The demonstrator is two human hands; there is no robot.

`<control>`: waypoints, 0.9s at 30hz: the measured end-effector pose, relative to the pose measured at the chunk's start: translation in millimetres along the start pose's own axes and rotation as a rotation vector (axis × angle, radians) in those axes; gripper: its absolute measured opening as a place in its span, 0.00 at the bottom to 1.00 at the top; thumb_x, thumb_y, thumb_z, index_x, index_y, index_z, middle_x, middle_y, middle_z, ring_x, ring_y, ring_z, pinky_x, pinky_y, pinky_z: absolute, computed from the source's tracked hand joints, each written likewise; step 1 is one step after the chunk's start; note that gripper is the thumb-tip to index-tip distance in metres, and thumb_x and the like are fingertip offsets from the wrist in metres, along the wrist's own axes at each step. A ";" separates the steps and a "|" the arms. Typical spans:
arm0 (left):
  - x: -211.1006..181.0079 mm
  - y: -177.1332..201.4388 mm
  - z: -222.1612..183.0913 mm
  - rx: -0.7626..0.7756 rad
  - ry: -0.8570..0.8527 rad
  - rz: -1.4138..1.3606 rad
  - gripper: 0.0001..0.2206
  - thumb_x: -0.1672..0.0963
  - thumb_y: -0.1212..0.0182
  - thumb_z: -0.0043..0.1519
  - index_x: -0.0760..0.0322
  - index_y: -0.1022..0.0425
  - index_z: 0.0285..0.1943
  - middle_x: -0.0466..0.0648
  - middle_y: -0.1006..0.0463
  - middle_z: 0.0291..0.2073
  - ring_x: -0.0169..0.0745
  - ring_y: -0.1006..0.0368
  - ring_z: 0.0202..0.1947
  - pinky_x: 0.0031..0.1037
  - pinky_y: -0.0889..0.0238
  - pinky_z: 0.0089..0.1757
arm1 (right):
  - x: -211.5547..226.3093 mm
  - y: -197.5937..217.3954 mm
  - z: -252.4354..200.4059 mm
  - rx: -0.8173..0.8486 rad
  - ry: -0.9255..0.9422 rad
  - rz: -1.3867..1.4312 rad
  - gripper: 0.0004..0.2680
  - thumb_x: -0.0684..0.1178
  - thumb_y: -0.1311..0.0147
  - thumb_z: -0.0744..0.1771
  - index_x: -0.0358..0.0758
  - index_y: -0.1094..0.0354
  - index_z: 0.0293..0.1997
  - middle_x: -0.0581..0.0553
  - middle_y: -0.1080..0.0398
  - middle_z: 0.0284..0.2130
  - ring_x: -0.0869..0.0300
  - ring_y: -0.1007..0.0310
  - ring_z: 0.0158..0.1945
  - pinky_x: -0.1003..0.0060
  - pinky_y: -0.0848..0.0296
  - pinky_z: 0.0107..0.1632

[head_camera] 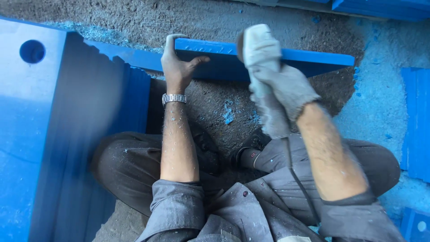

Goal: Smoothing the edges of manufactured blue plastic components using a handheld angle grinder.

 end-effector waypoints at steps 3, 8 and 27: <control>13.2 -6.9 -4.1 0.033 0.019 0.043 0.33 0.54 0.12 0.42 0.64 0.31 0.51 0.51 0.18 0.43 0.51 0.19 0.45 0.37 0.24 0.45 | 10.2 -26.6 5.1 0.052 0.023 -0.094 0.13 0.52 0.39 0.64 0.33 0.29 0.47 0.42 0.23 0.30 0.58 0.21 0.28 0.64 0.19 0.31; 11.3 -9.5 -9.6 0.010 0.006 0.054 0.32 0.56 0.12 0.43 0.65 0.32 0.52 0.53 0.20 0.44 0.55 0.22 0.46 0.40 0.27 0.46 | 0.1 -3.5 -16.2 0.011 -0.004 -0.089 0.14 0.51 0.41 0.65 0.31 0.30 0.48 0.42 0.23 0.31 0.58 0.22 0.28 0.64 0.21 0.31; 40.0 -29.0 -22.2 0.010 0.141 -0.055 0.37 0.59 0.16 0.44 0.64 0.37 0.59 0.53 0.20 0.46 0.51 0.21 0.48 0.38 0.26 0.47 | 12.6 -53.4 -6.3 0.068 0.049 -0.230 0.15 0.54 0.39 0.64 0.33 0.28 0.47 0.44 0.23 0.29 0.59 0.21 0.28 0.65 0.21 0.32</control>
Point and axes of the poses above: each hand's wrist, its own z-axis towards the middle knuckle, its own y-axis out of the back of the hand, x = y × z, the point moved 8 cm from there along z, towards the middle knuckle
